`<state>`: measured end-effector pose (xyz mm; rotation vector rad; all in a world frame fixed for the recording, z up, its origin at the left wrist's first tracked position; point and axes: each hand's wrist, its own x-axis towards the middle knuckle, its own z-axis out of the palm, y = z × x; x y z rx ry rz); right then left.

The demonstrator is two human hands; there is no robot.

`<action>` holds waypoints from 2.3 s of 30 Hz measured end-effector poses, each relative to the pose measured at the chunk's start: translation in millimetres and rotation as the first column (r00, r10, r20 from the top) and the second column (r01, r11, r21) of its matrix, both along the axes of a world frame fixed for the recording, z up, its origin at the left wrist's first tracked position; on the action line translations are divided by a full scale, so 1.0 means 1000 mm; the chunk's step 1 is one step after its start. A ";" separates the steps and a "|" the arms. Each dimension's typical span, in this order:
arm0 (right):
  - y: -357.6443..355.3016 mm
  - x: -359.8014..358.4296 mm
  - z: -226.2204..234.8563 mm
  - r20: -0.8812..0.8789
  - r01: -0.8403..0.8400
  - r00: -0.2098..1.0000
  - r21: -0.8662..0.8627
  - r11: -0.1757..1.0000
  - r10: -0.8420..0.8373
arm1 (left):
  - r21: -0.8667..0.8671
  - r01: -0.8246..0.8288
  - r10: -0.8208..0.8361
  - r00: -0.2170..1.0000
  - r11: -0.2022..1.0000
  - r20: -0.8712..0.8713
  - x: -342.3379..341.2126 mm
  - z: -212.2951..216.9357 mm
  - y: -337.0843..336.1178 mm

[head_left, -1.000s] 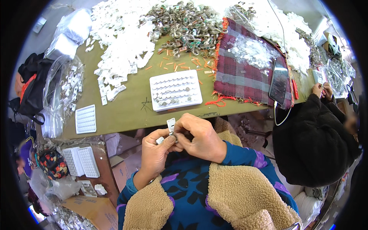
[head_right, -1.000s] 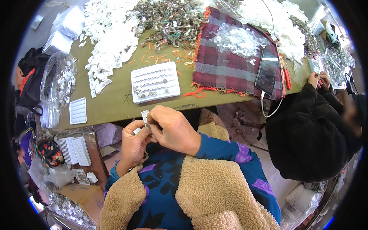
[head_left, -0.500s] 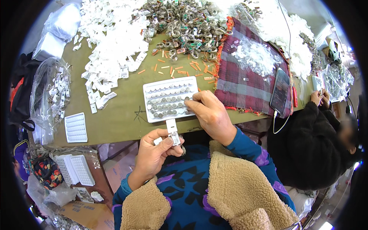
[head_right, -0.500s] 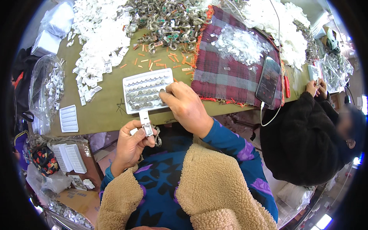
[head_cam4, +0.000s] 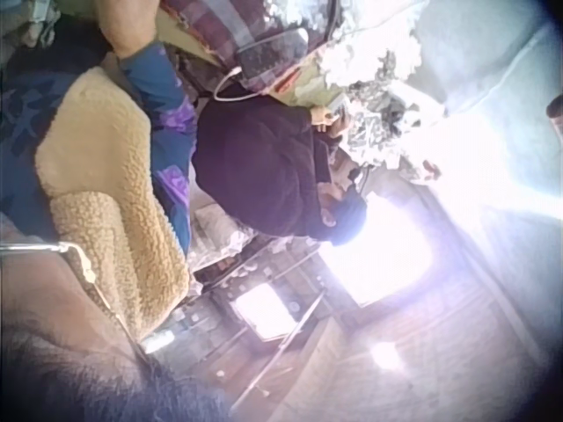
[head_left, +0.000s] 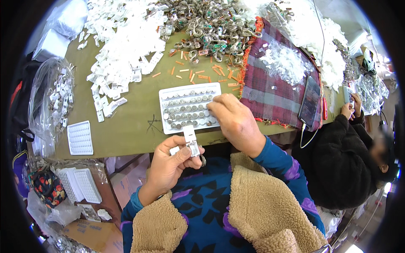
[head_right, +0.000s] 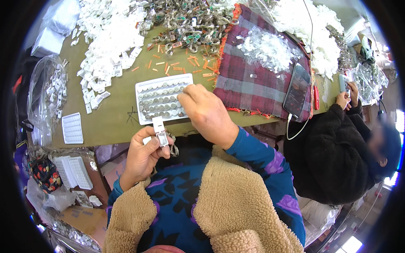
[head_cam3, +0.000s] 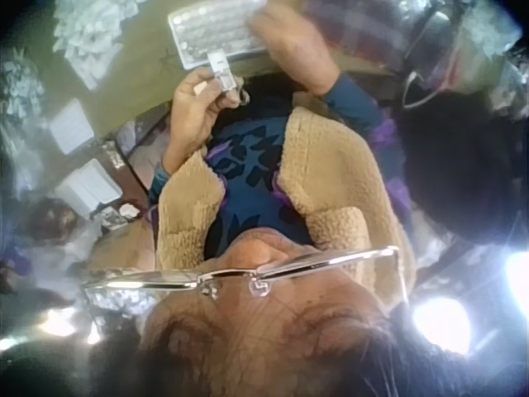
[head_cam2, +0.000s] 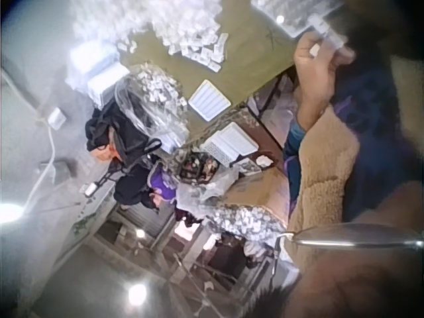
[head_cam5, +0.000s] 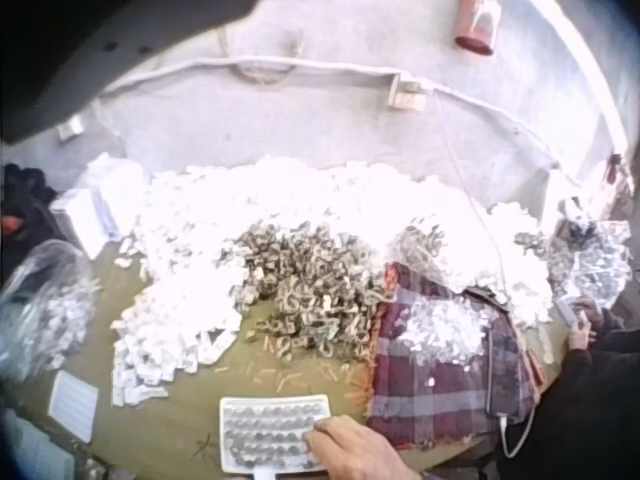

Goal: The person repeatedly picks small metal keyrings from a pile on the table, inserts them into white plastic housings, and places the assembled units into a white tray. The process is repeated continuously throughout the clip.

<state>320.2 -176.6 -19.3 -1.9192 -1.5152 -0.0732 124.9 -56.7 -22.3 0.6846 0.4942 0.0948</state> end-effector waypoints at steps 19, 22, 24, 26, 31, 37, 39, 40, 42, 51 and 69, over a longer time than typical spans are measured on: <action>-0.033 -0.089 0.026 -0.411 -0.022 0.908 0.137 0.990 0.077 | -0.101 -0.087 0.095 0.992 0.991 0.079 -0.014 -0.011 -0.028; -0.034 -0.084 0.033 -0.536 -0.039 0.839 0.116 0.993 0.095 | -0.220 -0.100 0.138 0.978 0.970 0.160 -0.021 -0.012 -0.027; -0.033 -0.082 0.038 -0.531 0.029 0.846 0.140 0.990 0.051 | -0.197 -0.111 0.146 0.975 0.974 0.169 -0.023 -0.010 -0.026; -0.030 -0.083 0.040 -0.503 0.043 0.861 0.216 0.975 0.074 | -0.177 -0.113 0.146 0.972 0.978 0.183 -0.024 -0.009 -0.025; -0.016 -0.082 0.027 -0.228 -0.099 0.957 0.327 0.940 0.180 | -0.088 -0.152 0.165 0.971 0.984 0.171 -0.023 -0.002 -0.026; -0.015 -0.067 0.013 -0.145 -0.074 0.980 0.383 0.921 0.140 | 0.092 -0.129 0.130 0.991 0.987 -0.009 -0.013 0.006 -0.020; -0.020 -0.054 0.014 -0.339 0.215 0.933 0.258 0.942 -0.120 | 0.079 -0.101 0.103 0.994 0.992 -0.030 -0.011 0.006 -0.017; -0.016 -0.038 0.012 -0.298 0.231 0.942 0.238 0.943 -0.155 | 0.099 -0.089 0.094 0.995 0.991 -0.041 -0.008 0.005 -0.015; -0.004 -0.012 0.008 -0.241 0.258 0.949 0.215 0.942 -0.205 | 0.096 -0.055 0.059 0.997 0.994 -0.041 -0.004 0.002 -0.013; 0.015 0.009 -0.011 -0.173 0.243 0.959 0.100 0.965 -0.224 | 0.076 -0.022 0.026 0.998 0.997 -0.050 0.004 -0.005 -0.008; -0.022 -0.071 0.019 -0.569 0.042 0.818 0.199 0.979 0.081 | -0.002 -0.104 0.104 0.994 0.995 0.022 -0.013 -0.008 -0.023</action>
